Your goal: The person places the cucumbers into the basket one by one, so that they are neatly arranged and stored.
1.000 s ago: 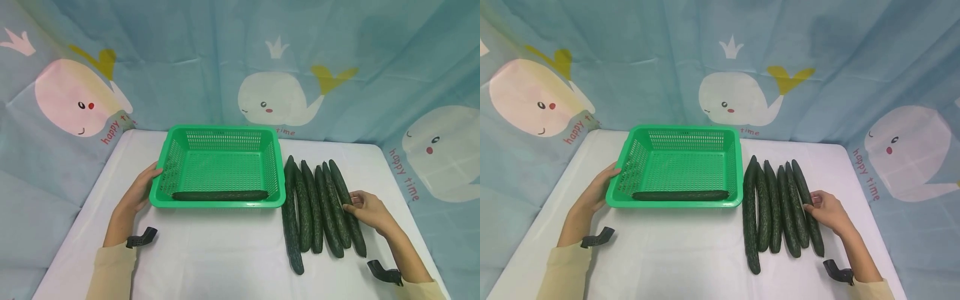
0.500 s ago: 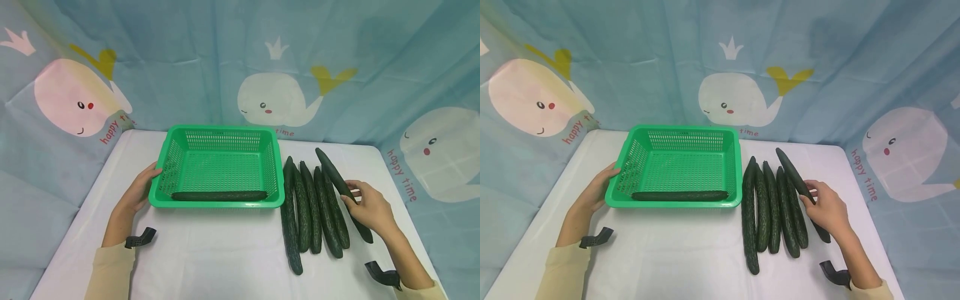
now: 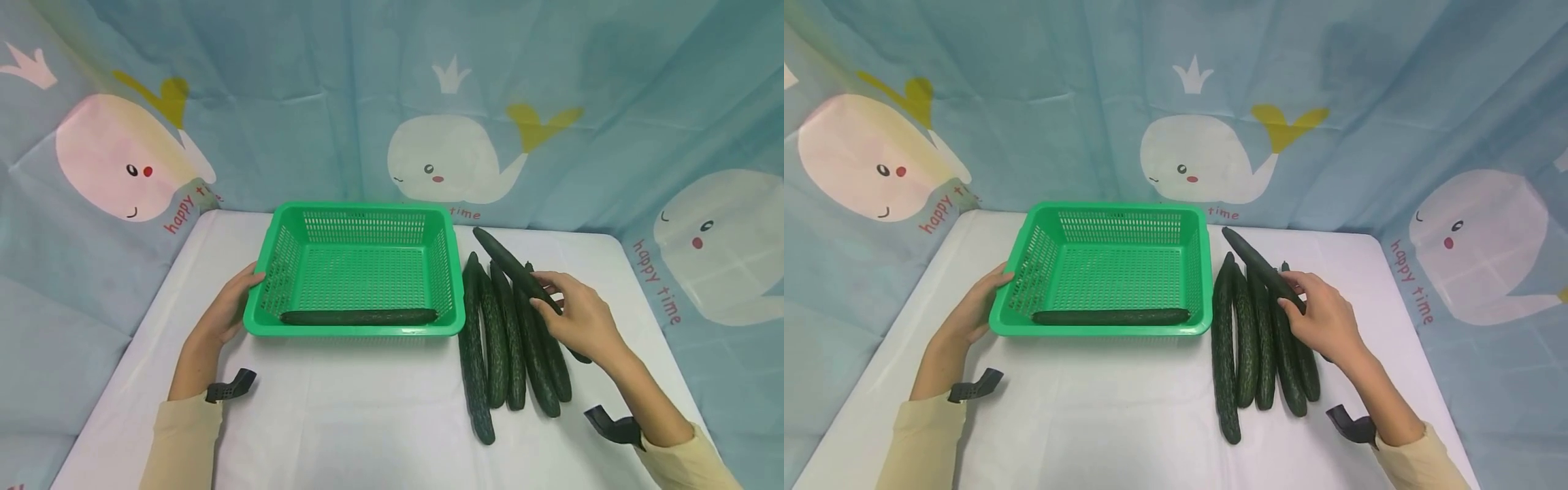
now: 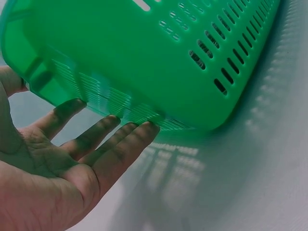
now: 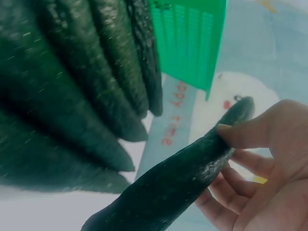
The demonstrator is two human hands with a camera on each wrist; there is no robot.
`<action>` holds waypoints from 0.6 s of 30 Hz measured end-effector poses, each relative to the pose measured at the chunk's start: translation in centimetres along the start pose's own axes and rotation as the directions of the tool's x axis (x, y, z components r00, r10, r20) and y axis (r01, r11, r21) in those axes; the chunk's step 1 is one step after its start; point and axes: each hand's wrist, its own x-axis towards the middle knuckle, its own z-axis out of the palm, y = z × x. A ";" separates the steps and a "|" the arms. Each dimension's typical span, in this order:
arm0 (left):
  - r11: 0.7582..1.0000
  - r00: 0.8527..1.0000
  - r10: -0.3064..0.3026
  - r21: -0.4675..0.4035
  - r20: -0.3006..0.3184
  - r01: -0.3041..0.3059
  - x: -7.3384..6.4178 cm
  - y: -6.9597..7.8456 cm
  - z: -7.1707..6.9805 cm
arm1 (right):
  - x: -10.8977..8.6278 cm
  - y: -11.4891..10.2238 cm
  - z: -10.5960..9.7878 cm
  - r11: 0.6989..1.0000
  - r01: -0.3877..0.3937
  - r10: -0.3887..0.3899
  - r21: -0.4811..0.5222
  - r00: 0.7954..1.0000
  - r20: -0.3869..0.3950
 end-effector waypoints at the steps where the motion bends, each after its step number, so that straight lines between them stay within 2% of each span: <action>1: 1.000 1.000 0.002 -0.001 0.002 -0.002 0.0 0.0 0.0 | 0.2 -0.3 0.0 1.000 0.010 -0.010 0.001 1.000 0.005; 9: 0.999 0.998 0.046 -0.015 0.031 -0.046 0.0 0.1 -0.2 | 2.1 -2.9 0.7 0.995 0.096 -0.096 -0.006 0.995 0.030; 18: 0.999 0.999 0.040 -0.034 0.030 -0.039 0.2 -0.1 -0.2 | 4.3 -5.4 1.6 0.984 0.179 -0.180 0.024 0.981 0.073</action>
